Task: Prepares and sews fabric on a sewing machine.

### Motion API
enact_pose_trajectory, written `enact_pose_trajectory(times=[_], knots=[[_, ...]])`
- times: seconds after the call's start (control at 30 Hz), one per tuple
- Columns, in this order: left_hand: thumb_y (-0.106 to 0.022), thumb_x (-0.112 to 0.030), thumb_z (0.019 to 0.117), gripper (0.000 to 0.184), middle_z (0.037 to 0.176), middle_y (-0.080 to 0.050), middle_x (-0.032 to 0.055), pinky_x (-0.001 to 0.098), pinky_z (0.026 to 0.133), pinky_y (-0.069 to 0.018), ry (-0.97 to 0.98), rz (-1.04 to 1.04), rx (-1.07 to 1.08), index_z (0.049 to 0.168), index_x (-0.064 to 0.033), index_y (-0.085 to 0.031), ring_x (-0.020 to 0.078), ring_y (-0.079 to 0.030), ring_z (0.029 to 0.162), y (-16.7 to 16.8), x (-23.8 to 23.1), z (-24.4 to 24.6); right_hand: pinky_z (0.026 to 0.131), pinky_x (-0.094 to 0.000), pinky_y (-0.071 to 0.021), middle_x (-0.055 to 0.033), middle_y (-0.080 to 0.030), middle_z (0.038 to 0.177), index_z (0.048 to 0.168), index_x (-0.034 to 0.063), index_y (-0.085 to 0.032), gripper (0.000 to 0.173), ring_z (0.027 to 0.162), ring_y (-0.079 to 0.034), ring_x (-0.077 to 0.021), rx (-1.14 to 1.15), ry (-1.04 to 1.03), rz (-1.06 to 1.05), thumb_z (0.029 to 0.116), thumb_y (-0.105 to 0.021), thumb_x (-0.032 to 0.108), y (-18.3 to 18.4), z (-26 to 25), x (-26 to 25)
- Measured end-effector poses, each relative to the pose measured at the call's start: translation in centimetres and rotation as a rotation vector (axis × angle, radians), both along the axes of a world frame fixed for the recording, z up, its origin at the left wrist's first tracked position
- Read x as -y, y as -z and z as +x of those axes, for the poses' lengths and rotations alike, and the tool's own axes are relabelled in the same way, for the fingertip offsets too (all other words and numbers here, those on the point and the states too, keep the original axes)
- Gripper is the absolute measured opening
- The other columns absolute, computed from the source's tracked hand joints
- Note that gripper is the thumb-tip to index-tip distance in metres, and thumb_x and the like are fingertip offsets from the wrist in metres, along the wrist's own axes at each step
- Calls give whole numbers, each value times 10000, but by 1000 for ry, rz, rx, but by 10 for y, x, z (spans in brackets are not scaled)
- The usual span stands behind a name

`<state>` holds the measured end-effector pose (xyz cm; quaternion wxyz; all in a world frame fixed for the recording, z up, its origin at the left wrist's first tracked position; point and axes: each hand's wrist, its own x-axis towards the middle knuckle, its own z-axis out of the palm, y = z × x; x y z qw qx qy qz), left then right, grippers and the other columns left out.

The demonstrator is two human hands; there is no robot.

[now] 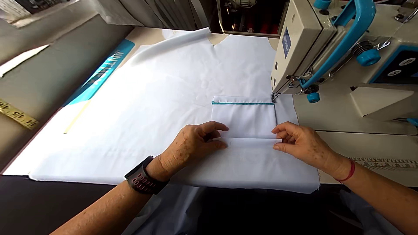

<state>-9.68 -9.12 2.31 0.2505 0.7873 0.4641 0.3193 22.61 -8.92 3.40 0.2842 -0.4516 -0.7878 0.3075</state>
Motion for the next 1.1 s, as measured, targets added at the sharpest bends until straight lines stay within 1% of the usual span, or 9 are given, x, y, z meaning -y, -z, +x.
enact_pose_trajectory(times=[0.13,0.2,0.27,0.37,0.53,0.67,0.8,0.93,1.1], knots=[[-680,-198,875,145,885,-733,-36,170,721,-540,188,150,-96,906,-123,-801,-5,-672,819,-3,4,-6,699,-122,-515,-21,-706,852,880,75,-794,109,772,-641,-24,19,-158,319,859,-690,101,9,5,5],[-627,-210,895,202,914,-718,3,243,754,-540,296,256,-178,921,-132,-812,82,-666,882,-2,10,-8,764,-243,-538,-78,-723,890,893,53,-791,184,855,-669,-159,104,-280,551,907,-608,72,15,9,11],[-594,-355,909,285,985,-708,-7,300,759,-545,367,335,-318,983,-189,-813,130,-653,932,-10,15,-11,773,-307,-557,-92,-716,902,927,34,-774,218,882,-676,-224,204,-365,699,952,-558,53,16,12,16],[-552,-553,904,426,1046,-721,16,424,782,-535,320,394,-456,987,-232,-821,210,-671,988,-18,25,0,828,-300,-555,-49,-735,934,984,71,-779,249,949,-684,-199,276,-385,756,971,-531,75,18,16,17],[-582,-366,959,341,1026,-717,65,322,778,-579,353,428,-278,1080,-105,-765,202,-689,934,0,23,78,872,-294,-545,-45,-736,944,987,87,-770,247,968,-683,-192,245,-380,764,986,-523,77,20,18,11],[-707,-335,848,308,921,-709,93,331,678,-580,248,377,-189,947,-49,-758,214,-700,824,11,23,109,857,-313,-550,-97,-734,977,942,44,-779,223,960,-686,-231,187,-326,723,950,-576,136,23,17,12],[-731,-447,809,382,866,-693,55,328,622,-558,99,356,-188,917,-81,-742,182,-684,767,15,28,118,825,-294,-539,-79,-725,928,856,52,-768,180,923,-672,-202,65,-263,675,902,-612,128,31,16,9],[-671,-222,872,161,854,-729,3,265,676,-570,13,299,-69,863,-116,-791,96,-697,773,19,23,119,850,-257,-540,-55,-745,921,836,67,-761,140,943,-687,-168,-58,-208,607,872,-646,137,34,11,0],[-652,-205,905,166,878,-722,-13,211,661,-542,10,143,-66,903,-109,-788,38,-663,743,13,26,115,760,-242,-517,-62,-712,799,850,39,-734,69,820,-666,-154,-158,-204,485,836,-668,56,34,10,-3]])
